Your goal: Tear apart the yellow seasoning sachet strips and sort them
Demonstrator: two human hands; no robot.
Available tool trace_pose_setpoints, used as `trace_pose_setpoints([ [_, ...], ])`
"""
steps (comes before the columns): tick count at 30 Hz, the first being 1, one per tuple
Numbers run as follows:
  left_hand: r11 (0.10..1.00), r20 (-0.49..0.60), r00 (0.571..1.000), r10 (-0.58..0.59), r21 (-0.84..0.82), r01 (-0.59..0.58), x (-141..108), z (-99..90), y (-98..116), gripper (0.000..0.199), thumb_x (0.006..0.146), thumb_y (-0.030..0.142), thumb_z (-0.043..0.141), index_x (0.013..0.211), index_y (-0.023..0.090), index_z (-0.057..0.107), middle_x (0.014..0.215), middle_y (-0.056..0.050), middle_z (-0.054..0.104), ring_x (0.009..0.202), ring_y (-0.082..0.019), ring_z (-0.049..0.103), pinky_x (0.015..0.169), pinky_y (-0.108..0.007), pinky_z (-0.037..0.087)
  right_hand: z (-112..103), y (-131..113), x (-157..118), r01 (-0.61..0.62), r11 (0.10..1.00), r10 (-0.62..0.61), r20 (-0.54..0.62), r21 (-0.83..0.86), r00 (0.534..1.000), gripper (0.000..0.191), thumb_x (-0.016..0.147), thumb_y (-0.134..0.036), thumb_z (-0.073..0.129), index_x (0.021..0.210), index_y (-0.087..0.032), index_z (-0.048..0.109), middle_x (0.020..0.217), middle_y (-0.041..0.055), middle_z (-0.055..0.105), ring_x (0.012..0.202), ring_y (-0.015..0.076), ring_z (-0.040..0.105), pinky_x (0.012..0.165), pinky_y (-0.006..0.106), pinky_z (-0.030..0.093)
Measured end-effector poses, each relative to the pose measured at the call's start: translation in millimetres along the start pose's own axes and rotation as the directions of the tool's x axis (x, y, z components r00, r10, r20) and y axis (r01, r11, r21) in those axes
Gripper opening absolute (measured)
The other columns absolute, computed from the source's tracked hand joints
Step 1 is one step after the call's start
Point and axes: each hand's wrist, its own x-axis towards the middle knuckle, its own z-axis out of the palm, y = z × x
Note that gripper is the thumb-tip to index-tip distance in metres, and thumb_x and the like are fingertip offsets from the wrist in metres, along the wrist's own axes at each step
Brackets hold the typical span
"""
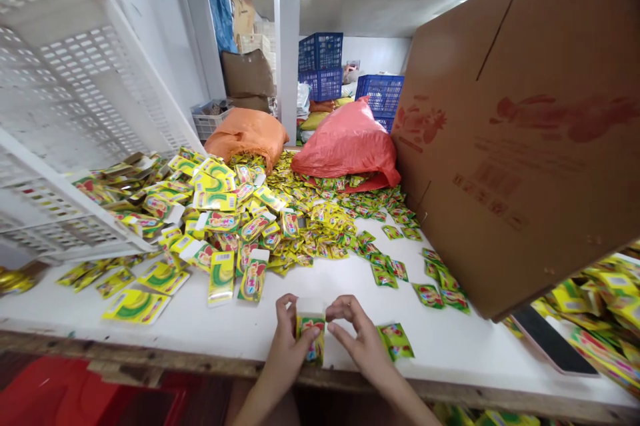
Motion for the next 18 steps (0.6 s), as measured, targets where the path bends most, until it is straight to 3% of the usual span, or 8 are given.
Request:
trace_pose_setpoints([
  [3, 1.000, -0.040, 0.999, 0.018, -0.008, -0.018, -4.1, -0.4, 0.3, 0.046, 0.077, 0.025, 0.057, 0.109, 0.027, 0.024, 0.113, -0.007, 0.052, 0.089, -0.016, 0.060, 0.080, -0.030, 0.045, 11.6, 7.8, -2.8, 0.000, 0.996, 0.004, -0.053, 0.087, 0.999, 0.019, 0.080, -0.024, 0.054, 0.098, -0.021, 0.048, 0.090, 0.0034, 0.059, 0.090, 0.0179, 0.056, 0.081, 0.029, 0.042],
  [9, 0.999, -0.103, 0.995, 0.016, 0.042, -0.012, -8.0, -10.9, -7.0, 0.034, 0.077, 0.028, 0.057, 0.104, 0.025, 0.037, 0.106, -0.005, 0.053, 0.087, -0.017, 0.060, 0.076, -0.030, 0.049, 15.0, 8.8, -3.4, 0.058, 0.998, -0.058, -0.050, -0.001, 0.997, 0.014, 0.083, -0.026, 0.051, 0.096, -0.020, 0.054, 0.088, 0.0028, 0.059, 0.085, 0.0166, 0.054, 0.078, 0.025, 0.041],
  [15, 0.990, 0.034, 0.999, -0.005, 0.143, 0.000, -7.2, -20.1, 4.1, 0.024, 0.078, 0.026, 0.054, 0.101, 0.021, 0.048, 0.100, -0.005, 0.060, 0.088, -0.019, 0.060, 0.075, -0.029, 0.048, 7.0, -2.8, 2.9, 0.123, 0.989, -0.118, 0.071, -0.077, 0.990, 0.021, 0.087, -0.029, 0.043, 0.087, -0.019, 0.061, 0.083, 0.0032, 0.060, 0.081, 0.0165, 0.055, 0.074, 0.025, 0.042],
  [18, 0.975, 0.129, 0.991, -0.019, 0.222, -0.011, -3.4, -21.1, 14.8, 0.014, 0.079, 0.026, 0.052, 0.091, 0.019, 0.052, 0.084, -0.003, 0.063, 0.079, -0.018, 0.061, 0.069, -0.026, 0.048, 12.1, -2.4, 6.0, 0.124, 0.989, -0.122, 0.028, -0.083, 0.992, 0.024, 0.087, -0.031, 0.043, 0.083, -0.019, 0.063, 0.079, 0.0031, 0.060, 0.079, 0.0170, 0.056, 0.072, 0.025, 0.043],
])
